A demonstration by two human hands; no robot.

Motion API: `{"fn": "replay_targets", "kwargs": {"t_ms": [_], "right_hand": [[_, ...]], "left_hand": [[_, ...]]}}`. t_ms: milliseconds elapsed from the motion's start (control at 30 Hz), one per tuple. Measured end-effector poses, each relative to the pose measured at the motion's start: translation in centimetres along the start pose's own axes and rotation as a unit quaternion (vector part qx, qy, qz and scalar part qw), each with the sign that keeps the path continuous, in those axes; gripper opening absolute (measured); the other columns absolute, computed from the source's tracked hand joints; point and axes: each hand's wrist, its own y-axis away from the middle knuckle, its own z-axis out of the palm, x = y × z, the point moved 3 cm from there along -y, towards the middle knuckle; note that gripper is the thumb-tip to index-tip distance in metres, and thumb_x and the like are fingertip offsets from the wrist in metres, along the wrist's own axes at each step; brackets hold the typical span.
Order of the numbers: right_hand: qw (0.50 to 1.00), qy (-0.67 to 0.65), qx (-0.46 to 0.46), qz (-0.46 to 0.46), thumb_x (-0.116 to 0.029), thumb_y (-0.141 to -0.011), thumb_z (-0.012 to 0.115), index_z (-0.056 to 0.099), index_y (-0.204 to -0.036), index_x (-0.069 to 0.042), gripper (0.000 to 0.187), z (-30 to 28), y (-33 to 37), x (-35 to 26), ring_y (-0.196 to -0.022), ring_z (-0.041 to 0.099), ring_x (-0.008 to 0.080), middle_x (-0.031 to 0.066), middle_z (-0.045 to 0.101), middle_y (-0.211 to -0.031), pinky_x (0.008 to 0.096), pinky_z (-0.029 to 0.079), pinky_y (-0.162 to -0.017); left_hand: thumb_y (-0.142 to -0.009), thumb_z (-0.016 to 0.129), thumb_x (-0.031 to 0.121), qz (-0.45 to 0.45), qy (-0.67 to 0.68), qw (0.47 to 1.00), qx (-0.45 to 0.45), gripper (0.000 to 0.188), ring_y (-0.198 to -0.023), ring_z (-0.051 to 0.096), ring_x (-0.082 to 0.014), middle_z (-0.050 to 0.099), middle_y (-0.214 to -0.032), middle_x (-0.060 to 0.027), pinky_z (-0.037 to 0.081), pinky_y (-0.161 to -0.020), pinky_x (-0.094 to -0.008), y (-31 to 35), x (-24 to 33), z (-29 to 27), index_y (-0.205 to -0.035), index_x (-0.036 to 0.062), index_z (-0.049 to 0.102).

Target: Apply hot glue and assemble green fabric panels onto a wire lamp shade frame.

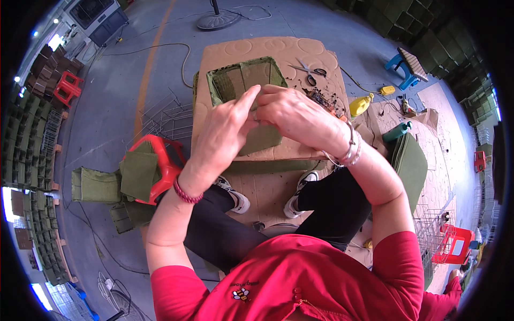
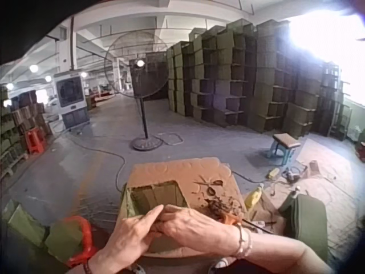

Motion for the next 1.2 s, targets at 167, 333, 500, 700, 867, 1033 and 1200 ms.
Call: {"fn": "replay_targets", "kwargs": {"t_ms": [167,333,500,700,867,1033,1200], "right_hand": [[0.994,0.081,-0.052,0.048,-0.002,-0.075,0.069,0.068,-0.087,0.002,0.013,-1.2,-0.8,-0.7,-0.088,0.065,0.0331,0.0156,0.066,-0.094,0.0391,0.054,-0.079],[0.958,0.133,0.244,0.063,-0.004,-0.080,0.070,0.062,-0.106,0.004,0.029,-2.6,5.7,-4.0,-0.095,0.065,0.0301,0.0163,0.066,-0.110,0.0384,0.055,-0.081],[0.959,0.101,0.245,0.100,0.002,-0.074,0.067,0.061,-0.117,0.007,0.044,1.2,8.2,-4.4,-0.109,0.063,0.0349,0.0190,0.063,-0.119,0.0419,0.054,-0.092],[0.976,0.080,0.198,0.037,-0.007,-0.071,0.059,0.058,-0.122,0.009,0.053,2.8,4.6,-5.3,-0.116,0.059,0.0363,0.0215,0.059,-0.125,0.0437,0.050,-0.100],[0.978,0.076,0.191,0.031,-0.009,-0.074,0.060,0.058,-0.121,0.010,0.051,4.9,1.7,-5.9,-0.117,0.058,0.0353,0.0217,0.057,-0.124,0.0457,0.048,-0.104],[0.971,0.154,0.170,0.065,-0.012,-0.075,0.061,0.058,-0.116,0.009,0.046,6.0,0.2,-5.2,-0.103,0.059,0.0307,0.0195,0.060,-0.111,0.0500,0.043,-0.108],[0.989,0.134,0.040,0.052,-0.012,-0.069,0.064,0.063,-0.080,-0.002,0.015,4.4,-1.6,-5.0,-0.081,0.059,0.0234,0.0083,0.062,-0.079,0.0369,0.050,-0.086]], "left_hand": [[-0.081,0.069,-0.008,0.025,-0.059,0.998,0.001,0.045,-0.080,0.072,-0.0314,0.072,-0.092,-0.0188,0.055,-0.070,-0.0364,-0.9,0.0,-2.0,-0.125,-0.0040,0.061],[-0.082,0.072,-0.010,0.085,-0.088,0.947,0.297,0.039,-0.083,0.069,-0.0228,0.073,-0.098,-0.0131,0.058,-0.073,-0.0328,5.2,1.1,-3.6,-0.120,-0.0029,0.066],[-0.073,0.078,-0.009,0.161,-0.128,0.945,0.256,0.046,-0.092,0.068,-0.0234,0.072,-0.094,-0.0106,0.057,-0.077,-0.0335,8.7,0.1,-0.5,-0.116,-0.0020,0.067],[-0.073,0.078,-0.011,0.158,-0.146,0.946,0.241,0.052,-0.097,0.067,-0.0268,0.071,-0.105,-0.0118,0.058,-0.081,-0.0352,7.1,-1.7,0.1,-0.122,-0.0016,0.063],[-0.074,0.073,-0.008,0.163,-0.124,0.948,0.242,0.054,-0.095,0.066,-0.0247,0.070,-0.101,-0.0105,0.056,-0.080,-0.0350,6.5,-2.7,0.3,-0.126,-0.0001,0.062],[-0.074,0.065,-0.008,0.136,-0.100,0.976,0.140,0.063,-0.088,0.064,-0.0250,0.065,-0.092,-0.0125,0.055,-0.078,-0.0372,5.0,-2.3,-0.8,-0.137,-0.0010,0.055],[-0.077,0.059,-0.011,0.079,-0.088,0.993,0.022,0.068,-0.082,0.062,-0.0294,0.060,-0.083,-0.0154,0.054,-0.076,-0.0404,3.7,-1.2,-2.7,-0.143,0.0021,0.048]]}}
